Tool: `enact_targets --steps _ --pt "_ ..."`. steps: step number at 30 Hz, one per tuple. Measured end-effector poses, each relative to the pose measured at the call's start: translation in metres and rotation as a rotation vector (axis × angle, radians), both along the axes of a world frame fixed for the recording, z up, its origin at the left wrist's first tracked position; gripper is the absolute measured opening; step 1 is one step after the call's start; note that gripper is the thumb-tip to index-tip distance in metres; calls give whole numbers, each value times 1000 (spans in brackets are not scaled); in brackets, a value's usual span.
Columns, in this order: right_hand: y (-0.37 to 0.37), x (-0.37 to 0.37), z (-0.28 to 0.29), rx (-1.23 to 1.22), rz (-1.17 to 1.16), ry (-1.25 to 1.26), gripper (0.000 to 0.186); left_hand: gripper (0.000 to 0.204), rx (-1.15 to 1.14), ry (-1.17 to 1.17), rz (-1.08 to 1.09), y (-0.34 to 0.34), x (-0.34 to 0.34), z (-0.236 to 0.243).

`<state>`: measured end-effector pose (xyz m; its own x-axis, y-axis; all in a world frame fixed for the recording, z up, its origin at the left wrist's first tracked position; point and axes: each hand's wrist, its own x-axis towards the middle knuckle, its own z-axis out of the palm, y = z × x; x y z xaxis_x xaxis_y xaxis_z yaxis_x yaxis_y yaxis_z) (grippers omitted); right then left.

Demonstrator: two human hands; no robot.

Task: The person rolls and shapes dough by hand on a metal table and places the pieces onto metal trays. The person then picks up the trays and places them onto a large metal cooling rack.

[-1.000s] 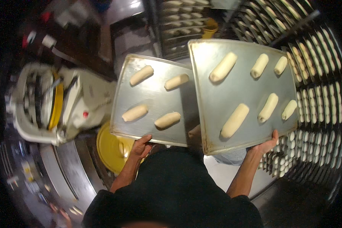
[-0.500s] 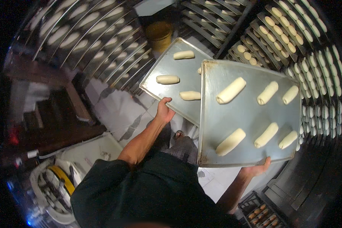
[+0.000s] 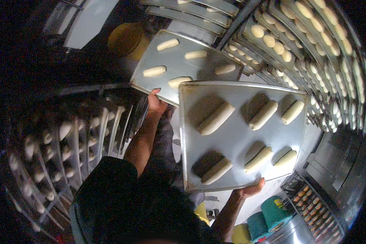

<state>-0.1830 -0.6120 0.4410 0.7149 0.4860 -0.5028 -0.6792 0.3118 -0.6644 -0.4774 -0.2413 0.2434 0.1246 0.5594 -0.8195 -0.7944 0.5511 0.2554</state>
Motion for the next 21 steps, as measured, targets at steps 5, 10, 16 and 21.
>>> enact_targets --steps 5,10,16,21 --pt "18 2 -98 -43 -9 -6 67 55 124 85 16 55 -22 -98" --pt "65 -5 -124 -155 -68 36 56 50 134 63 93 91 -31 -145" --pt "36 14 -164 -289 -59 42 45 53 192 77 119 120 -36 -172" --pt "-14 29 -206 -588 -48 -205 46 54 225 150 123 150 -40 -202"
